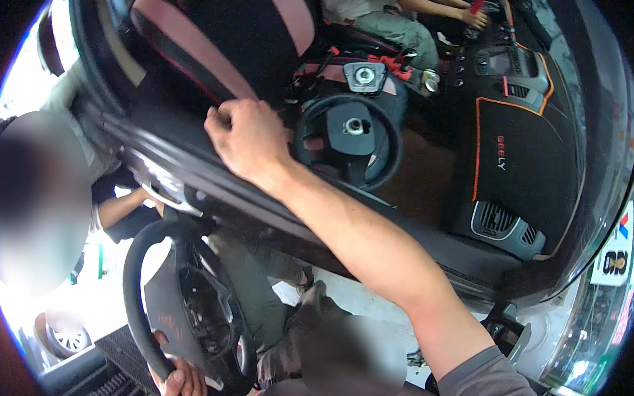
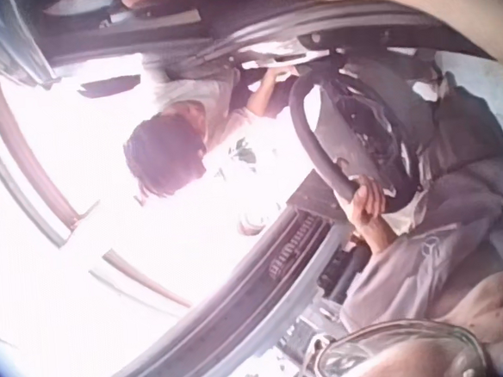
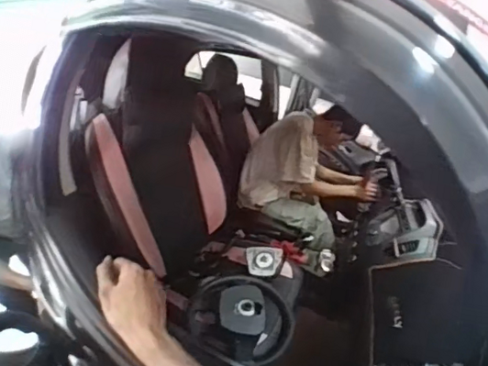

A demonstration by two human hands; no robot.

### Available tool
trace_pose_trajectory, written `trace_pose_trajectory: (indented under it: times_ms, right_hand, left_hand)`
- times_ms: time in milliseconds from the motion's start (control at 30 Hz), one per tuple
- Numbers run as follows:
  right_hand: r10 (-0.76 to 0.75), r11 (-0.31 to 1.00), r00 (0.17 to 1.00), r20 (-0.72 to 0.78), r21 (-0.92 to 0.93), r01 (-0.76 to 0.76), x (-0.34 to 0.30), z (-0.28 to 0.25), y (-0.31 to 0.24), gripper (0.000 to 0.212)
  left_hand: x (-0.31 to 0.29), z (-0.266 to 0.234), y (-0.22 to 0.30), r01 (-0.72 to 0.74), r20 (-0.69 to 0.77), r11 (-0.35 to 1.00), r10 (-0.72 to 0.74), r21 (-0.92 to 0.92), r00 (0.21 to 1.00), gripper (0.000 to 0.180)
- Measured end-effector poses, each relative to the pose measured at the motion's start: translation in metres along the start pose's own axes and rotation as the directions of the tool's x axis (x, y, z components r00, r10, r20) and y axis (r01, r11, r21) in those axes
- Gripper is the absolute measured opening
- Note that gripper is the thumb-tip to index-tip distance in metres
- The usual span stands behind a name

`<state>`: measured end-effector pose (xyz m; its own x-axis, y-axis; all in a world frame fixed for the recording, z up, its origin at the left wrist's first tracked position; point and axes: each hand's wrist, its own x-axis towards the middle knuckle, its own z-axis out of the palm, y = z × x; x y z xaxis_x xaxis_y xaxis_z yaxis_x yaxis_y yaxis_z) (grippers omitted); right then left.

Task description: The person removes a car steering wheel by first detaching the airbag module, then unscrewing the central nut, and finally pulling the wheel off the steering column. The removed components are placed on a nearby tool cart.

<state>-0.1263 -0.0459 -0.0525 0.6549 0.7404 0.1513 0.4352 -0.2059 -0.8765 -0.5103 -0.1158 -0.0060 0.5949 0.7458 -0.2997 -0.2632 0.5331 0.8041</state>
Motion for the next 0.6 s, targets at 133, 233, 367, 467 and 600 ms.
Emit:
trace_pose_trajectory:
  times_ms: [133, 233, 367, 467, 600]
  right_hand:
    - [-0.098, 0.995, 0.993, -0.067, -0.001, 0.098, 0.002, 0.004, 0.011, 0.033]
    - [-0.049, 0.999, 0.999, -0.022, -0.018, 0.048, 0.007, 0.006, 0.012, 0.034]
    - [-0.185, 0.981, 0.979, -0.090, -0.083, 0.177, 0.008, 0.012, 0.013, 0.041]
    - [-0.280, 0.954, 0.956, -0.093, -0.134, 0.267, 0.015, 0.010, 0.020, 0.044]
    - [-0.325, 0.942, 0.936, -0.137, -0.136, 0.307, 0.023, 0.012, 0.033, 0.044]
  left_hand:
    - [-0.010, -0.024, -0.012, -0.044, -0.161, 0.999, 0.042, -0.007, 0.986, 0.068]
    - [-0.002, -0.008, -0.003, -0.005, -0.063, 1.000, 0.006, 0.010, 0.998, 0.065]
    - [-0.006, 0.002, 0.005, 0.063, -0.031, 0.998, -0.062, 0.017, 0.998, 0.060]
    - [-0.021, 0.005, 0.005, 0.075, -0.019, 0.993, -0.074, 0.096, 0.997, 0.046]
    - [-0.046, 0.002, -0.003, -0.046, -0.048, 0.976, 0.057, 0.211, 0.997, 0.037]
